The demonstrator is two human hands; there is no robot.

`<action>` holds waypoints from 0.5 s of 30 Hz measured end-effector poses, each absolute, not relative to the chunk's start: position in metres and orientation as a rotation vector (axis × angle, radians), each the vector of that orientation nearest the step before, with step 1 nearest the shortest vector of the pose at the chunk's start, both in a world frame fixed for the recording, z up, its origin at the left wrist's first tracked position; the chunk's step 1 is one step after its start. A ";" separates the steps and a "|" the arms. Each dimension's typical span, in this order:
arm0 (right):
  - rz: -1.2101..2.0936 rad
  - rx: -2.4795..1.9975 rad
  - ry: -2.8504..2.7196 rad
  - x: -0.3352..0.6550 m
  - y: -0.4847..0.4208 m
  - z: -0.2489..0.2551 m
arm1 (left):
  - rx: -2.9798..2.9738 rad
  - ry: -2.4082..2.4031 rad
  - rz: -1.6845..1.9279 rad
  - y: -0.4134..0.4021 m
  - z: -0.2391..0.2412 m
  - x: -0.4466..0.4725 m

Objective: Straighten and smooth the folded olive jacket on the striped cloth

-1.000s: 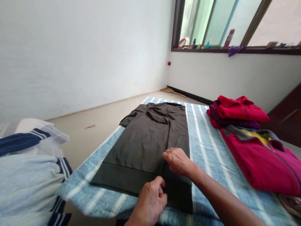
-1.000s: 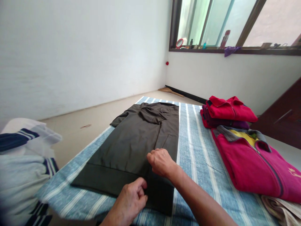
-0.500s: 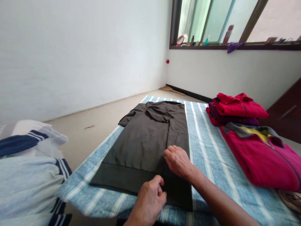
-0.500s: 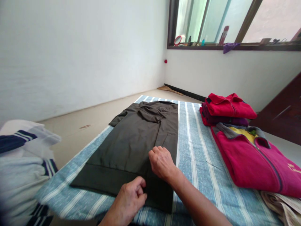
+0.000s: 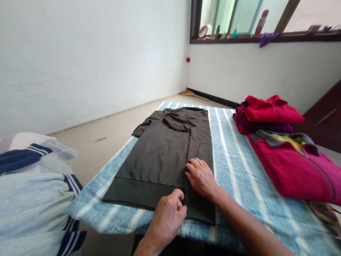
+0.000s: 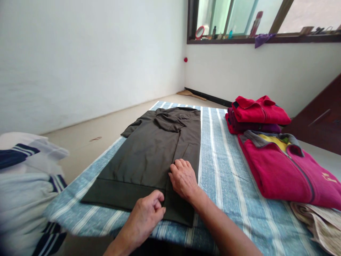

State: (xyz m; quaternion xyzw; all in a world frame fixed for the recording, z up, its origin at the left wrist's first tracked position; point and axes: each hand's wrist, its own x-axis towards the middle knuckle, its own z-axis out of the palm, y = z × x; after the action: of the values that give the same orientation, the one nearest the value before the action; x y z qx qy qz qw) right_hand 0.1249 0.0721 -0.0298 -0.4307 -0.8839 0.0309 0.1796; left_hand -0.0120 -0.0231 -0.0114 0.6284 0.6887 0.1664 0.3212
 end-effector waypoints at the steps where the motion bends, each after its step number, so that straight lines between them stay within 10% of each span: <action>1: 0.095 -1.220 -2.483 0.125 0.070 -0.030 | 1.649 1.810 0.433 -0.023 -0.011 -0.012; 15: 0.068 -1.256 -2.468 0.117 0.046 -0.051 | 1.708 1.873 0.434 -0.035 -0.011 -0.008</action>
State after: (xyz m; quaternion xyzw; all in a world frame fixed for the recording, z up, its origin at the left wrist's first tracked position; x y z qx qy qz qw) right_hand 0.1175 0.0462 -0.0514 -0.4456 -0.8756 0.0240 0.1847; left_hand -0.0078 -0.0349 -0.0112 0.6374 0.6989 0.1621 0.2809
